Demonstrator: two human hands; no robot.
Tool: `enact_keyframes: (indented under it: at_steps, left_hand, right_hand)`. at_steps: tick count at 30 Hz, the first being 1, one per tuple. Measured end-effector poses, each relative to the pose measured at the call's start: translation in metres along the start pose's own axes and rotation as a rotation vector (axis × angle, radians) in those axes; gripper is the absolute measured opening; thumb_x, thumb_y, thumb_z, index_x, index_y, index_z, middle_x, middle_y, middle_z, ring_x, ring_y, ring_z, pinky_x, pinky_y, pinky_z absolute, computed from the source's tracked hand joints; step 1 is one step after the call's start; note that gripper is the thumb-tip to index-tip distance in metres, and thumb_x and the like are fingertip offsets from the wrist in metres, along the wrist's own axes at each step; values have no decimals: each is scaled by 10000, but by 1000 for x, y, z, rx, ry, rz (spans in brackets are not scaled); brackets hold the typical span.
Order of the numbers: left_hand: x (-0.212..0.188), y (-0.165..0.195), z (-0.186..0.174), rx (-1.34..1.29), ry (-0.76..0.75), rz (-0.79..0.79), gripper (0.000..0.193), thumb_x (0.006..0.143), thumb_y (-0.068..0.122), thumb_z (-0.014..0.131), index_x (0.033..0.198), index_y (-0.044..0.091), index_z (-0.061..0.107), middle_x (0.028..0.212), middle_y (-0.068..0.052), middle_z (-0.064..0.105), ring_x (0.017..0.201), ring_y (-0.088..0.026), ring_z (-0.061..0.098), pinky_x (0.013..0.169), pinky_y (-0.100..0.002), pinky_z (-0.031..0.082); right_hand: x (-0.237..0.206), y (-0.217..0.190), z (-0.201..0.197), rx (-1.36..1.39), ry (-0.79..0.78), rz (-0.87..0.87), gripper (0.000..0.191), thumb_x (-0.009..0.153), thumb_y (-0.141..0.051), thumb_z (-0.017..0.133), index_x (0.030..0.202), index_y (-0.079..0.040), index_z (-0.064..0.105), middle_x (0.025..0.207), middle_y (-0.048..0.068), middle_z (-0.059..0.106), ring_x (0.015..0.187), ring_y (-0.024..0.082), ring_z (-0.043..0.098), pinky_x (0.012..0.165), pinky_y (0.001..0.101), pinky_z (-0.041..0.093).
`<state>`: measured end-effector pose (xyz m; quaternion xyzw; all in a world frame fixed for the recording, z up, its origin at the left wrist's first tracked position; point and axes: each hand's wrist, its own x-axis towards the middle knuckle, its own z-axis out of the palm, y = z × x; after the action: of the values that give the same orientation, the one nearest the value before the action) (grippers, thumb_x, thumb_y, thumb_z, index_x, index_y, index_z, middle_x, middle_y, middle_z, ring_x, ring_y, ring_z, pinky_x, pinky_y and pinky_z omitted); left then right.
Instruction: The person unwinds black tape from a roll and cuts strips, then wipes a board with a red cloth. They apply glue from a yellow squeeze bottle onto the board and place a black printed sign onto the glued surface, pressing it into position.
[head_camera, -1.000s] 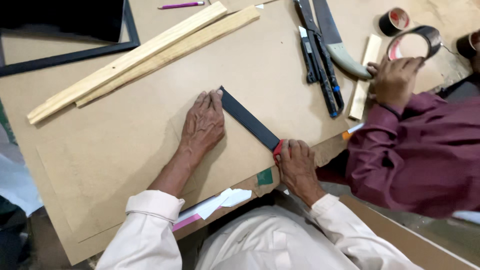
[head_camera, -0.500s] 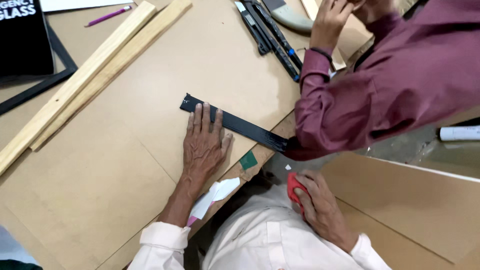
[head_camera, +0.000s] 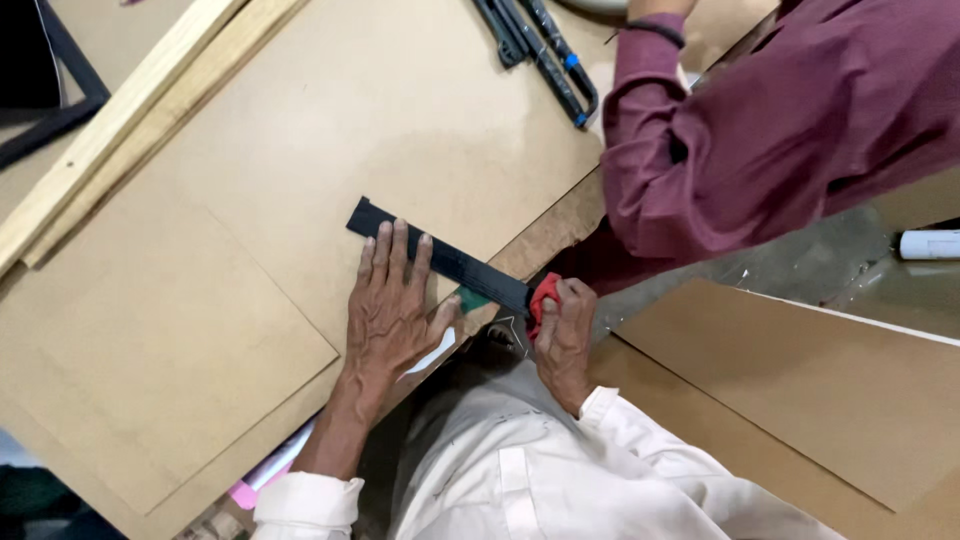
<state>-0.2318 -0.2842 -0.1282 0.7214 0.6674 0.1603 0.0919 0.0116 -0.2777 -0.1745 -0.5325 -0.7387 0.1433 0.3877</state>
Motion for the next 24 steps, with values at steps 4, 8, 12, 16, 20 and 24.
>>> enact_keyframes:
  at_steps: [4, 8, 12, 16, 20, 24]
  left_hand:
    - [1, -3, 5, -24, 4, 5, 900, 820, 513, 683, 1487, -45, 451, 1585, -330, 306, 1503, -452, 243, 1234, -530, 185]
    - [1, -6, 6, -29, 9, 40, 917, 849, 516, 679, 1510, -68, 432, 1604, -342, 294, 1523, -450, 231, 1251, -527, 177]
    - [0, -8, 2, -10, 11, 78, 898, 860, 516, 678, 1503, -64, 440, 1598, -337, 295, 1523, -457, 231, 1255, -537, 159]
    - [-1, -8, -2, -40, -4, 91, 905, 851, 537, 659, 1501, -55, 442, 1607, -333, 290, 1524, -454, 231, 1256, -536, 142]
    - [2, -14, -4, 2, -28, 77, 965, 813, 579, 648, 1492, -67, 419, 1583, -356, 272, 1503, -468, 211, 1239, -530, 113]
    - [0, -16, -7, -13, -40, 80, 972, 831, 593, 643, 1506, -64, 401, 1595, -346, 264, 1521, -455, 191, 1254, -523, 87]
  right_hand:
    - [-9, -1, 37, 656, 121, 575, 201, 1125, -143, 438, 1250, -19, 535, 1082, 117, 599, 940, 262, 590, 843, 407, 495]
    - [-7, -12, 46, 1359, -36, 1363, 227, 1078, -173, 413, 1117, -49, 599, 939, 84, 675, 809, 219, 661, 725, 388, 563]
    - [-12, -23, 0, 925, 10, 1447, 265, 1051, -233, 371, 1032, -77, 585, 840, 106, 670, 687, 248, 648, 605, 448, 565]
    - [-3, -43, -25, 725, 211, 1054, 244, 1113, -217, 430, 1100, -65, 620, 896, 45, 638, 749, 134, 600, 655, 314, 534]
    - [19, -57, 8, 1225, 291, 1087, 195, 1090, -241, 474, 1042, -125, 624, 768, 29, 602, 610, 134, 571, 497, 300, 459]
    - [19, -61, 5, 1484, -34, 1331, 276, 1068, -268, 427, 1023, -61, 604, 839, 38, 641, 699, 157, 625, 640, 315, 552]
